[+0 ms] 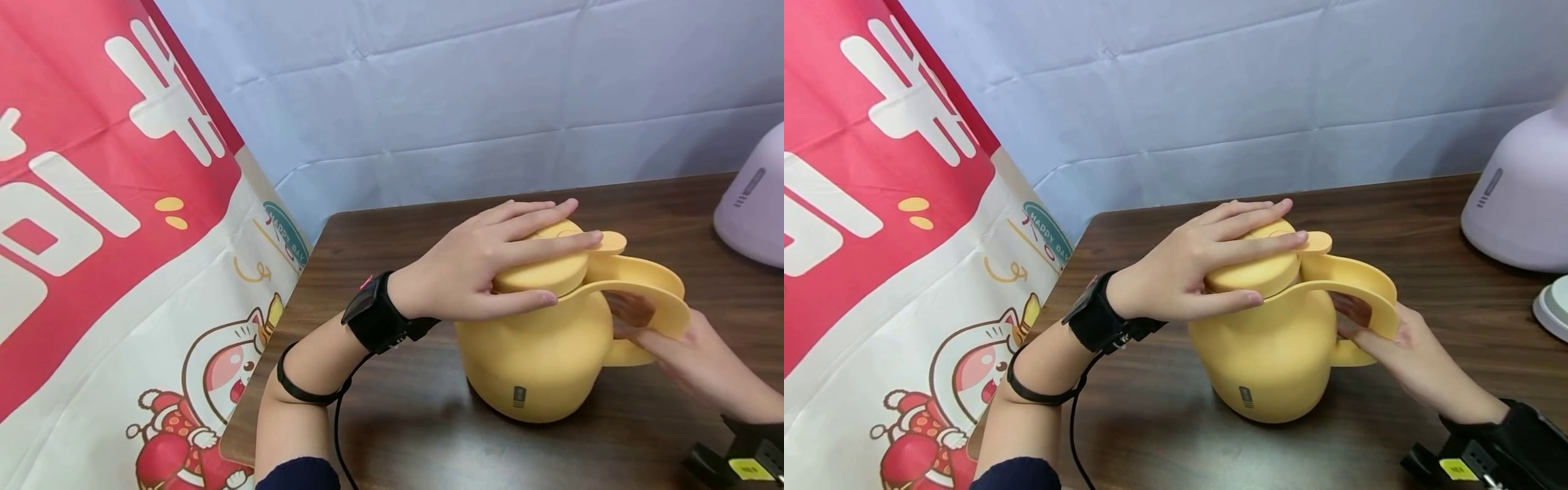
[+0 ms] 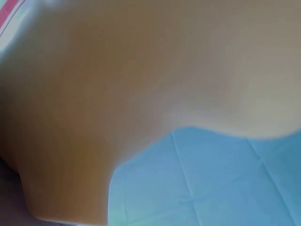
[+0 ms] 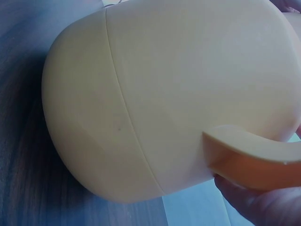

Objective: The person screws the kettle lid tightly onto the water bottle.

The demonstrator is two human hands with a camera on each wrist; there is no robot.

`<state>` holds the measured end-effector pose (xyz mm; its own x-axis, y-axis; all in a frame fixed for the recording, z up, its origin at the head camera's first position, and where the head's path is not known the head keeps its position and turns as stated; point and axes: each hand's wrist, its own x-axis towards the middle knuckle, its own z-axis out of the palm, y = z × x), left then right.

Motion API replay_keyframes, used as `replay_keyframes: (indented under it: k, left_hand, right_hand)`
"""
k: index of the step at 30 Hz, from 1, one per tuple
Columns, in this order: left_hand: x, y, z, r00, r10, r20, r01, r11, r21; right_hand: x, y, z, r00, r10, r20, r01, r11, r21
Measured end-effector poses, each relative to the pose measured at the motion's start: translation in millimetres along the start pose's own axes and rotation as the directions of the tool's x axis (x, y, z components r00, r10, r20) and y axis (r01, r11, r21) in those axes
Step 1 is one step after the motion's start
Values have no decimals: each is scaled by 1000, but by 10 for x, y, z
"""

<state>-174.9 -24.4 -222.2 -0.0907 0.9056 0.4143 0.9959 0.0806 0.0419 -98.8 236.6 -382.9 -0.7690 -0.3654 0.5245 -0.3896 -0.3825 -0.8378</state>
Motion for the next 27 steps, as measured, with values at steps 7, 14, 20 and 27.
replay_keyframes:
  k: [7,14,20,27]
  left_hand:
    - [-10,5,17,998,-53,-20,54,997,57]
    - [-8,-9,80,987,8,-158,10,993,116]
    - [-6,-14,66,986,32,-163,-6,987,160]
    - [-48,15,23,998,3,-68,7,989,145]
  right_hand:
    - [2,5,-1,1000,-18,-11,18,1000,4]
    - [-13,20,-5,1000,-13,-24,13,1000,5]
    - [1,12,4,999,-16,-29,17,1000,11]
    - [20,5,20,1000,-26,-15,27,999,35]
